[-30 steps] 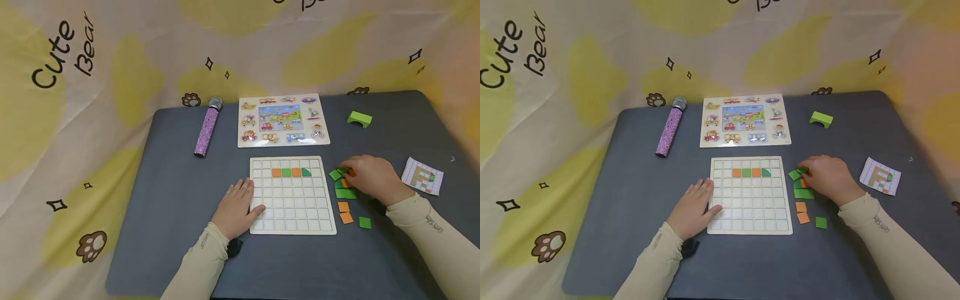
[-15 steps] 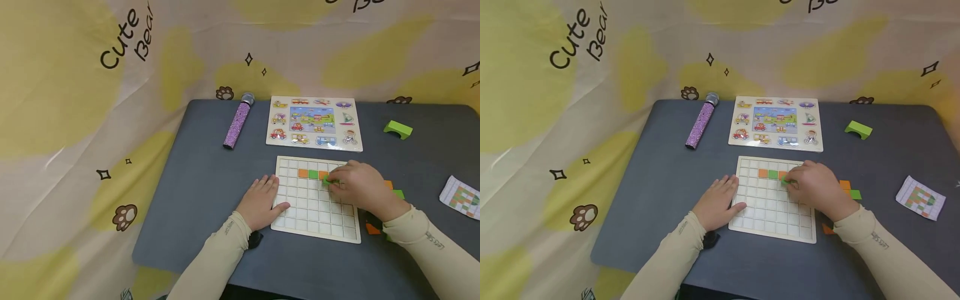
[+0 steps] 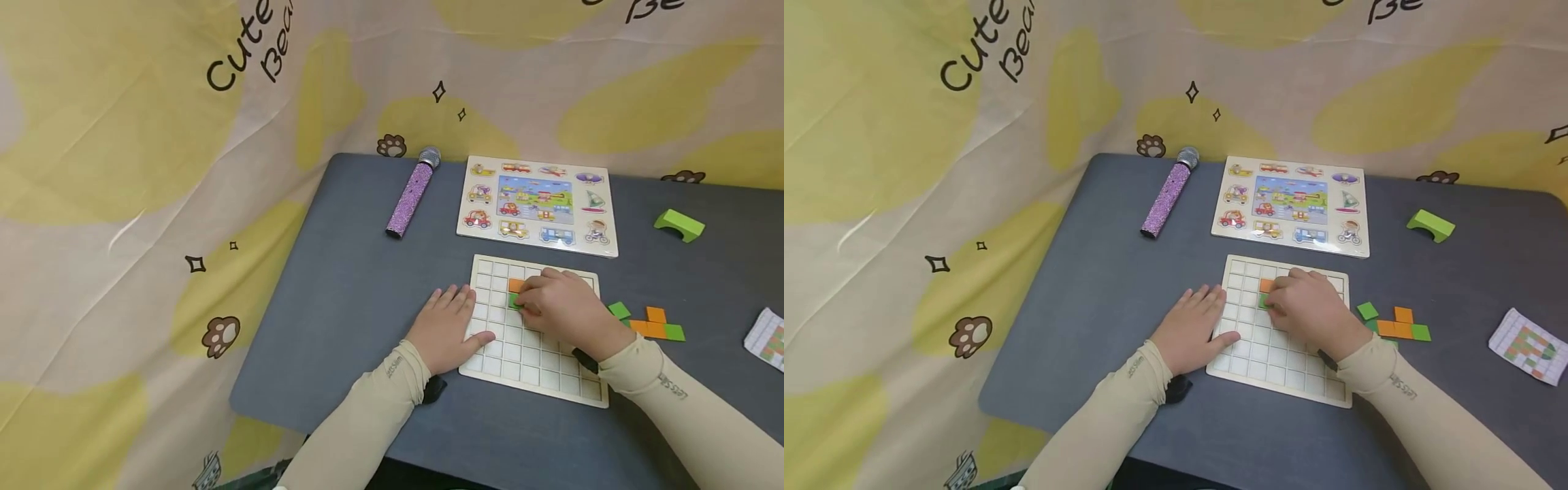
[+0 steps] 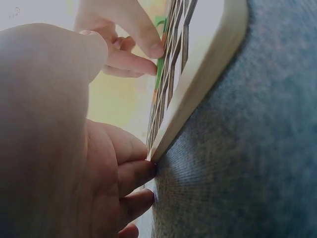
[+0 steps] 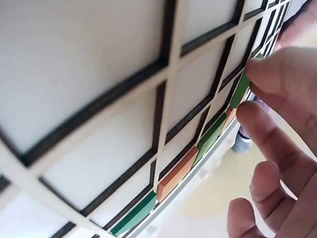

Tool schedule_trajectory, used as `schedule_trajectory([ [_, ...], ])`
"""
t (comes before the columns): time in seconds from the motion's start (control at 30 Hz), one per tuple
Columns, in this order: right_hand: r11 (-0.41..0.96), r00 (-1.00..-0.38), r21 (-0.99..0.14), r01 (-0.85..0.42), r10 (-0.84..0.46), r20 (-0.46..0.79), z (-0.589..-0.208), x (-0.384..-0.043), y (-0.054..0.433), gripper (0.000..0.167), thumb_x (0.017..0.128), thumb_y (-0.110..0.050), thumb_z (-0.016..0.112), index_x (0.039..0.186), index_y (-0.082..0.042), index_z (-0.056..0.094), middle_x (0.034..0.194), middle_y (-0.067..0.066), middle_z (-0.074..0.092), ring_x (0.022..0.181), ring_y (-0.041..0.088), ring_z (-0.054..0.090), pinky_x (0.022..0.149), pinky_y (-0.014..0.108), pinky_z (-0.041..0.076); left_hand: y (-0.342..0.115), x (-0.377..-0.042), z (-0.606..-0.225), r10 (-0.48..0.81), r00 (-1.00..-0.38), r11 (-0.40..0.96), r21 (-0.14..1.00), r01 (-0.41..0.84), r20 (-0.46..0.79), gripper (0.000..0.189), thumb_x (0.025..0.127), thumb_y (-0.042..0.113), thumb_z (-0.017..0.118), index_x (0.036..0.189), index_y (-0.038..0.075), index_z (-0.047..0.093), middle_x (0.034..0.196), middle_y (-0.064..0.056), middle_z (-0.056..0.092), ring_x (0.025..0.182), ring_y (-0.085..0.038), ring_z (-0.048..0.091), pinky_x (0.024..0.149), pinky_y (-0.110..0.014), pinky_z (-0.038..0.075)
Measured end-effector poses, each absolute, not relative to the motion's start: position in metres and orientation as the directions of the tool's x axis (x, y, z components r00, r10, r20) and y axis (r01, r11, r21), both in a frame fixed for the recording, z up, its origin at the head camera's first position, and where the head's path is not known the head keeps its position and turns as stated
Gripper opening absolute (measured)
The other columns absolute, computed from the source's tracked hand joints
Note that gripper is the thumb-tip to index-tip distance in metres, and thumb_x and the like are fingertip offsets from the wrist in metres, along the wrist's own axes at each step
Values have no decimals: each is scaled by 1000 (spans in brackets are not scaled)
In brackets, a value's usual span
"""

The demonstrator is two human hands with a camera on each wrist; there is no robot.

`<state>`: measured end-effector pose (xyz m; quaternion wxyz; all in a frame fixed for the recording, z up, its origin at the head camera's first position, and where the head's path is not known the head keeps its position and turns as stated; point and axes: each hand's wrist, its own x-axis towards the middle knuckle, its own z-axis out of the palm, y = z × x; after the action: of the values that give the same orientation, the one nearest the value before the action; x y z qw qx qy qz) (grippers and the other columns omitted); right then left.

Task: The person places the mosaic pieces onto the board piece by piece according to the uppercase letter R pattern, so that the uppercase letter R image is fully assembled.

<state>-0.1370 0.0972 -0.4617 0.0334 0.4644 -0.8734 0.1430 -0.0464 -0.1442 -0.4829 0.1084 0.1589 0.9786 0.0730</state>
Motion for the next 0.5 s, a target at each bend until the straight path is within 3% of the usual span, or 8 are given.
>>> schedule_trajectory([
  [0.13, 543, -580, -224, -809, -799, 160, -463, -133, 104, 13, 84, -8, 89, 96, -11, 86, 99, 3, 77, 90, 26, 69, 77, 47, 61, -138, -47, -484, 355, -916, 927, 194, 320, -187, 88, 109, 70, 29, 169, 6, 29, 174, -10, 27, 161, -28, 21, 132, -44, 12],
  [0.3, 522, -569, -272, -808, -813, 128, -463, -131, 97, 21, 92, -10, 83, 113, -9, 85, 108, 5, 76, 96, 25, 71, 85, 46, 62, -149, -44, -487, 337, -926, 927, 232, 295, -169, 86, 109, 67, 37, 168, 4, 31, 173, -11, 30, 161, -30, 23, 131, -47, 15],
  [0.5, 598, -647, -296, -745, -755, 105, -452, -127, 125, 25, 96, -12, 79, 121, -10, 83, 107, 3, 75, 90, 21, 70, 78, 41, 62, -148, -51, -490, 371, -921, 899, 295, 324, -121, 84, 110, 62, 44, 165, 0, 35, 171, -15, 33, 159, -35, 27, 131, -51, 17],
])
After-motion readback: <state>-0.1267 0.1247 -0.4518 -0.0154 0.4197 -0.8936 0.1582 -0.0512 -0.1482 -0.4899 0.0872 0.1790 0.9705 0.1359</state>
